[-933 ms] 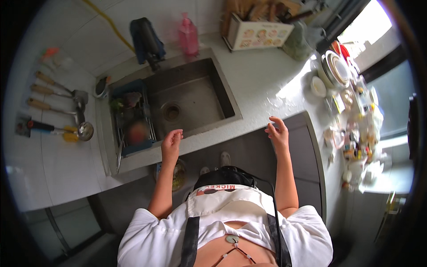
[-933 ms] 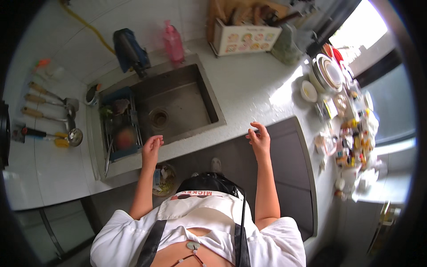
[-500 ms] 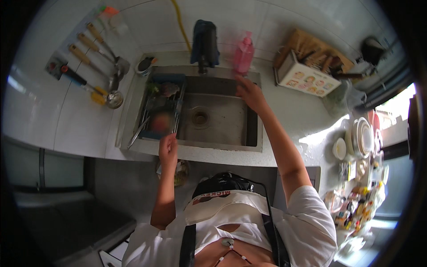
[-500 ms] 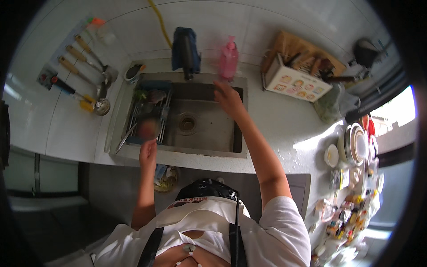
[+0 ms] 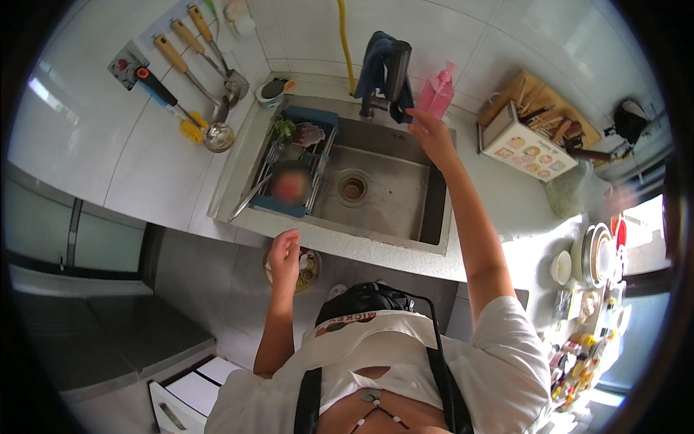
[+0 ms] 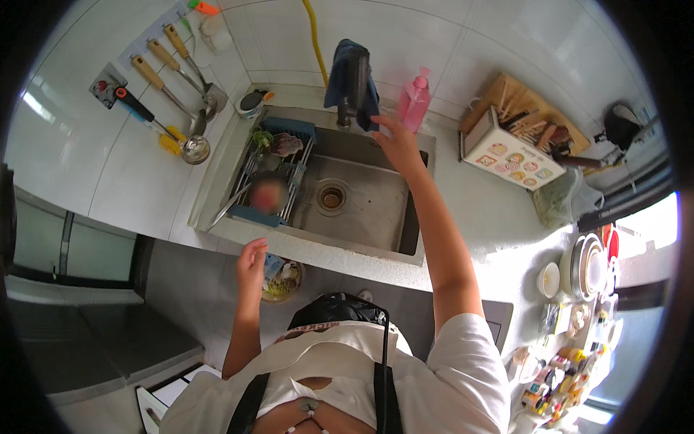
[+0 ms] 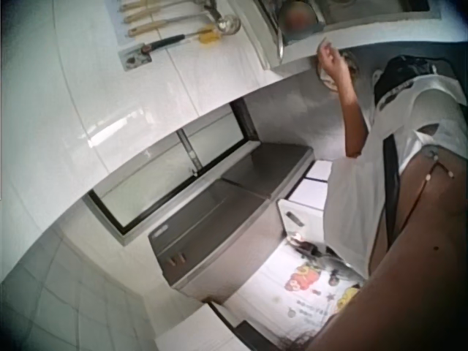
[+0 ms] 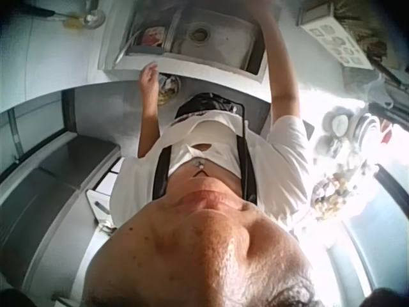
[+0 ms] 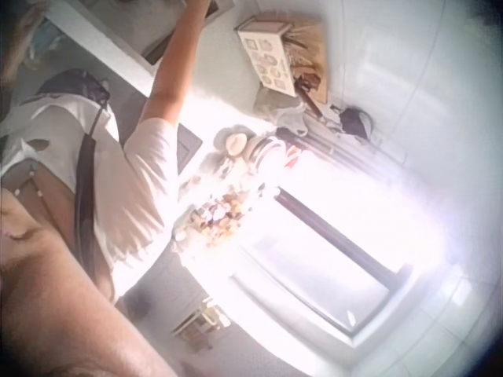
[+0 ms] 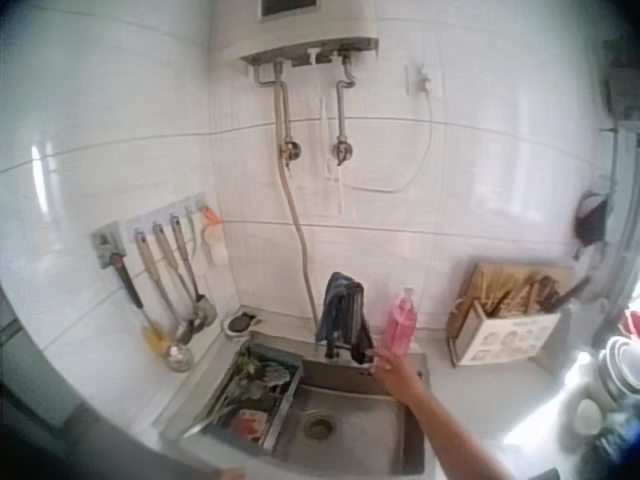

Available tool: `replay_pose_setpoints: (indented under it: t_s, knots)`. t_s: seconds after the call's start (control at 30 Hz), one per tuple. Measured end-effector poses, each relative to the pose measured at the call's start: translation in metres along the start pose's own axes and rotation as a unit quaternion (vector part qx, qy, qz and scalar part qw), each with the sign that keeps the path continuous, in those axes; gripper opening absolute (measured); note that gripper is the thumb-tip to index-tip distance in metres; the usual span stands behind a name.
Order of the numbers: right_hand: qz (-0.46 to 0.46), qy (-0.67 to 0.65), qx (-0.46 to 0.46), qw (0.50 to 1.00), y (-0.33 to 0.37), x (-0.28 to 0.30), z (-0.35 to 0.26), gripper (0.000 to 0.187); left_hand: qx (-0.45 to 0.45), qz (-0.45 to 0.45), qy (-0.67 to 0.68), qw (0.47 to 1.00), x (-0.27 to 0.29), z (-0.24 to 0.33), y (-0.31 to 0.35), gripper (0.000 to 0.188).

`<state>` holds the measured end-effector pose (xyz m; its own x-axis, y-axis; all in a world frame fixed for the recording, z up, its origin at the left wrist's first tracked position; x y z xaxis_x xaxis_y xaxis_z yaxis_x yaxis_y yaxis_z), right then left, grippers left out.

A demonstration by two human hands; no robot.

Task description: The person wipes down the kitchen counter using a blue cloth, rinses the cloth in the sink, and then uses it to wipe a clear plastic storage container.

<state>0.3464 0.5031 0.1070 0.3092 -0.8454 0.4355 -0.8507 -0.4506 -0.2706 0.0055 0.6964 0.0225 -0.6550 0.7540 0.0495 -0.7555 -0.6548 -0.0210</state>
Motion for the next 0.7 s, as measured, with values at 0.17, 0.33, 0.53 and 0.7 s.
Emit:
replay_pose_setpoints:
  t_s: [0.17, 0.33, 0.53, 0.7]
  knots:
    - [0.118, -0.225, -0.043, 0.966, 0.033, 0.046, -0.039, 0.017, -0.021, -0.093, 0.009, 0.995, -0.021, 0.001, -0.021, 0.019]
    - [0.136, -0.463, -0.031, 0.875, 0.045, 0.067, -0.101, 0.016, -0.012, -0.180, 0.049, 0.982, -0.042, 0.013, -0.033, 0.021]
    - [0.021, -0.594, 0.144, 0.791, 0.041, 0.145, -0.114, 0.010, -0.007, -0.200, 0.071, 0.977, -0.027, 0.011, -0.033, 0.022]
    - [0.318, -0.514, 0.207, 0.769, 0.105, 0.183, -0.191, 0.014, 0.008, -0.185, 0.103, 0.977, -0.006, -0.004, -0.031, 0.021]
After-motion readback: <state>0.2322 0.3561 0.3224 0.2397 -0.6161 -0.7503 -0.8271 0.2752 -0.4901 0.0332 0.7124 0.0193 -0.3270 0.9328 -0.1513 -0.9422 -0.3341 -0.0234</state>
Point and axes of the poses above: each hand's wrist, its own y-axis away from the middle knuckle, its own x-axis out of the back of the hand, z = x × y, the point moved 1 cm from there along -y, towards the middle knuckle, and after that the axes turned 3 degrees about -x, right-handed, at the moved point
